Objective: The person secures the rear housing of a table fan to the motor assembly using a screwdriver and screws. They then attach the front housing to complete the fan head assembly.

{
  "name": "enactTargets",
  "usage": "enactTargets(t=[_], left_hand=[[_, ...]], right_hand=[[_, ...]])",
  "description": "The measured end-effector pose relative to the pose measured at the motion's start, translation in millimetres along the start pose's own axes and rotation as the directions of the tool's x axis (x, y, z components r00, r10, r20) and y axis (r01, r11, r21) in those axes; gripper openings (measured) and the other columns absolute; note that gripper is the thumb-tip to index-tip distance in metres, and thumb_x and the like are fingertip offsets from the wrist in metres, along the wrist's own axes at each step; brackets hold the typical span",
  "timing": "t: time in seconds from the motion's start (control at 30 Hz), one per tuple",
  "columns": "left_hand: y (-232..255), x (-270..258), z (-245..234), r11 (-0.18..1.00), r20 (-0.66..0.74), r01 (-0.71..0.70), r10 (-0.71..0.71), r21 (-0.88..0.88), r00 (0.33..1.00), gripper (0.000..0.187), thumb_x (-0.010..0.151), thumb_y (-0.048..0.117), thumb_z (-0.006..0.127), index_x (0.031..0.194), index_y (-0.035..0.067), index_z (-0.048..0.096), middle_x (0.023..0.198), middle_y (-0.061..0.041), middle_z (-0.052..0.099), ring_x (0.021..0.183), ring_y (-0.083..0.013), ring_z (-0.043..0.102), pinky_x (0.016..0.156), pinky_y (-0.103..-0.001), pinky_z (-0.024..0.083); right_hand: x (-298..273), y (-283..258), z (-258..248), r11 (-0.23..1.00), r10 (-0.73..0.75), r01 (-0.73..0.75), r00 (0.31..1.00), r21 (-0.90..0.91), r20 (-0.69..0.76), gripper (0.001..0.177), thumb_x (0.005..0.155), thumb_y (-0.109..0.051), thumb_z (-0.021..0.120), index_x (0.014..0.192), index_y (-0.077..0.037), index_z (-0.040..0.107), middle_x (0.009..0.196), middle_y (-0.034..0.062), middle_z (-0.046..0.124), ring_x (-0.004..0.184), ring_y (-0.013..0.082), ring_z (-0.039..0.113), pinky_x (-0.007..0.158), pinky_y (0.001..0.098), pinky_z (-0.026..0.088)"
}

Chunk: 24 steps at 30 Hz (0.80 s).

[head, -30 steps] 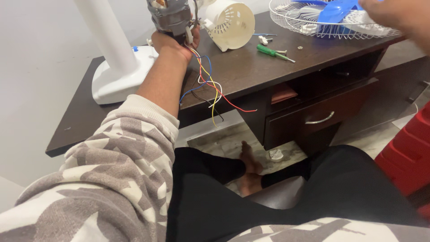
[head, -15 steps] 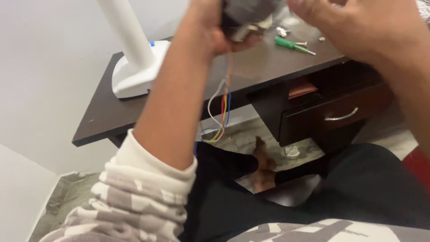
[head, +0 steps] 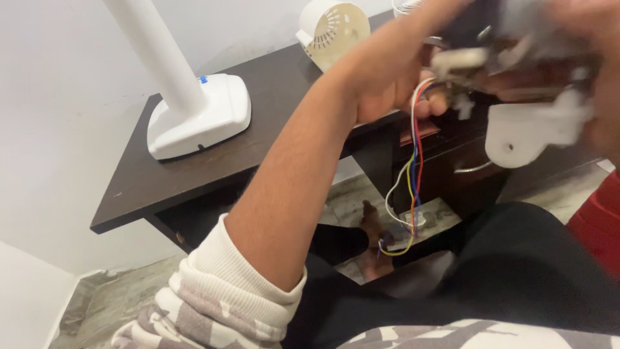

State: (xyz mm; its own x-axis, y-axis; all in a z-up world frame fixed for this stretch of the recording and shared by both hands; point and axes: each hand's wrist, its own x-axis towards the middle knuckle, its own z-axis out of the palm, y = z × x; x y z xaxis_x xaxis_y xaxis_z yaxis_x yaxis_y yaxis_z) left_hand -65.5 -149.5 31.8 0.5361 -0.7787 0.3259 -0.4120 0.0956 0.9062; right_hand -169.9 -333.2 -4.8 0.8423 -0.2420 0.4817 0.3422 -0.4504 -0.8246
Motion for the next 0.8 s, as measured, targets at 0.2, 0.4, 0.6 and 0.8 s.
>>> enactTargets(t=[0.2, 0.4, 0.6, 0.8], left_hand=[[-33, -7, -10, 0.981, 0.197, -0.121, 0.150, -0.149, 0.969, 0.049, 0.100, 0.032, 0.074, 0.134, -0.001, 0.063, 0.114, -0.011, 0.079, 0.055, -0.0057, 0.052, 0.048, -0.021, 0.044], [-63, 13, 20, 0.983, 0.120, -0.045, 0.067, -0.179, 0.990, 0.038, 0.100, 0.030, 0.069, 0.125, 0.002, 0.069, 0.102, -0.011, 0.077, 0.060, -0.0097, 0.059, 0.052, -0.024, 0.048], [-74, 13, 35, 0.855, -0.220, 0.079, 0.041, 0.513, 0.975, 0.051, 0.085, 0.044, 0.075, 0.116, 0.002, 0.075, 0.097, -0.010, 0.080, 0.081, -0.0128, 0.077, 0.076, -0.032, 0.062], [-71, 46, -99, 0.805, -0.532, 0.286, 0.044, 0.521, 0.846, 0.069, 0.090, 0.053, 0.075, 0.108, -0.014, 0.068, 0.105, -0.027, 0.069, 0.093, -0.0355, 0.074, 0.070, -0.047, 0.066]], right_hand=[[1, 7, 9, 0.996, -0.055, 0.059, 0.997, 0.073, -0.056, 0.043, 0.102, -0.036, 0.063, 0.121, 0.002, 0.068, 0.092, 0.0178, 0.073, 0.076, 0.0282, 0.074, 0.066, 0.0401, 0.060], [5, -1, 11, 0.987, -0.130, 0.138, 0.987, 0.081, -0.097, 0.044, 0.103, -0.038, 0.062, 0.120, 0.002, 0.068, 0.092, 0.0172, 0.073, 0.075, 0.0271, 0.074, 0.066, 0.0393, 0.060], [8, -4, 11, 0.983, -0.160, 0.168, 0.981, 0.071, -0.110, 0.044, 0.104, -0.039, 0.060, 0.119, 0.002, 0.068, 0.091, 0.0165, 0.072, 0.075, 0.0260, 0.074, 0.066, 0.0385, 0.059], [14, -2, 7, 0.982, -0.177, 0.182, 0.977, 0.039, -0.120, 0.046, 0.106, -0.040, 0.058, 0.118, 0.002, 0.068, 0.090, 0.0158, 0.072, 0.074, 0.0249, 0.073, 0.065, 0.0377, 0.059]])
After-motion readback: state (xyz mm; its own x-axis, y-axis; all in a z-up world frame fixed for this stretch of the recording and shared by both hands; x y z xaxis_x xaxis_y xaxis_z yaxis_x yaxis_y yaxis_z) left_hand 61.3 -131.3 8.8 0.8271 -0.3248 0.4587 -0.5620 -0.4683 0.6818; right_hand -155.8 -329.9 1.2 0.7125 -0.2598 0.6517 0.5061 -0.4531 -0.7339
